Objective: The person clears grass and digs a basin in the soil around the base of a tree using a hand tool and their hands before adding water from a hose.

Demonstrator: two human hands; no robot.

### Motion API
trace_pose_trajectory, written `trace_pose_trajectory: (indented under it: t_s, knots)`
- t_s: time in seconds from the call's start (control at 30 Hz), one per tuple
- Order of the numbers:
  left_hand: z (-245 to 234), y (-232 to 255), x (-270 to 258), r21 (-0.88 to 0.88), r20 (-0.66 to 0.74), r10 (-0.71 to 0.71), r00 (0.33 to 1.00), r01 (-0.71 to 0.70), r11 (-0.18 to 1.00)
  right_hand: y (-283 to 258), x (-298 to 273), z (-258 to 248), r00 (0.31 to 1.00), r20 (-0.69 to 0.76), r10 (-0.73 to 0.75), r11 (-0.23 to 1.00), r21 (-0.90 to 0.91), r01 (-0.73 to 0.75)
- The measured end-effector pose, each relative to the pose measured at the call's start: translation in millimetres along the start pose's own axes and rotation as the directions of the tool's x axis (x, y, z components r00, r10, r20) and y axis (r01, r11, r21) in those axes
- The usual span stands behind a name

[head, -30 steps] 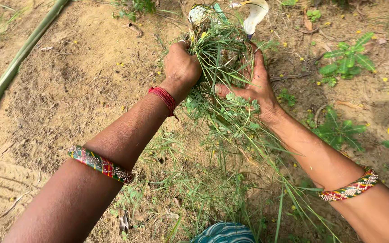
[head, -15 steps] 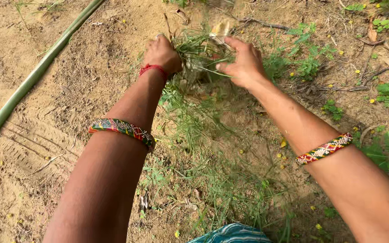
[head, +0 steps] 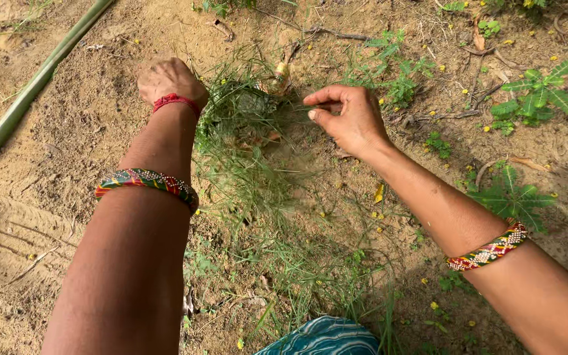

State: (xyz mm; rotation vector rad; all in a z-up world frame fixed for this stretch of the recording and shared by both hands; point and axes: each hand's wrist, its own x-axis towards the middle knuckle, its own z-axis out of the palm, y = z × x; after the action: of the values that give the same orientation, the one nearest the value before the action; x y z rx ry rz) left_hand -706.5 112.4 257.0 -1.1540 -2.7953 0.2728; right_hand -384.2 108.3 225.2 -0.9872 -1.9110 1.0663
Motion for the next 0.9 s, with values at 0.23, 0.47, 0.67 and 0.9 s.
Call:
trace_pose_trajectory:
  t_s: [0.23,0.47,0.67,0.9]
  knots:
    - [34,21,35,-0.43,0.118,0.041,0.992,0.014,0.903,-19,6,13,0.992,0.11,0.061,0.997,0.046,-0.066]
    - [40,62,10,-0.209,-0.44,0.347,0.828,-0.471,0.857,-26,0,9,0.986,0.169,0.004,0.96,0.274,-0.051]
    - [-31,133,-90,-0.471,-0.224,0.636,0.739,-0.653,0.593,47,-27,-42,1.0,-0.008,-0.01,0.967,0.255,0.012]
    - [-51,248,-214,-0.42,-0.539,0.785,0.304,-0.905,0.062,95,-116,-130,0.9,-0.372,0.228,0.94,0.327,-0.103]
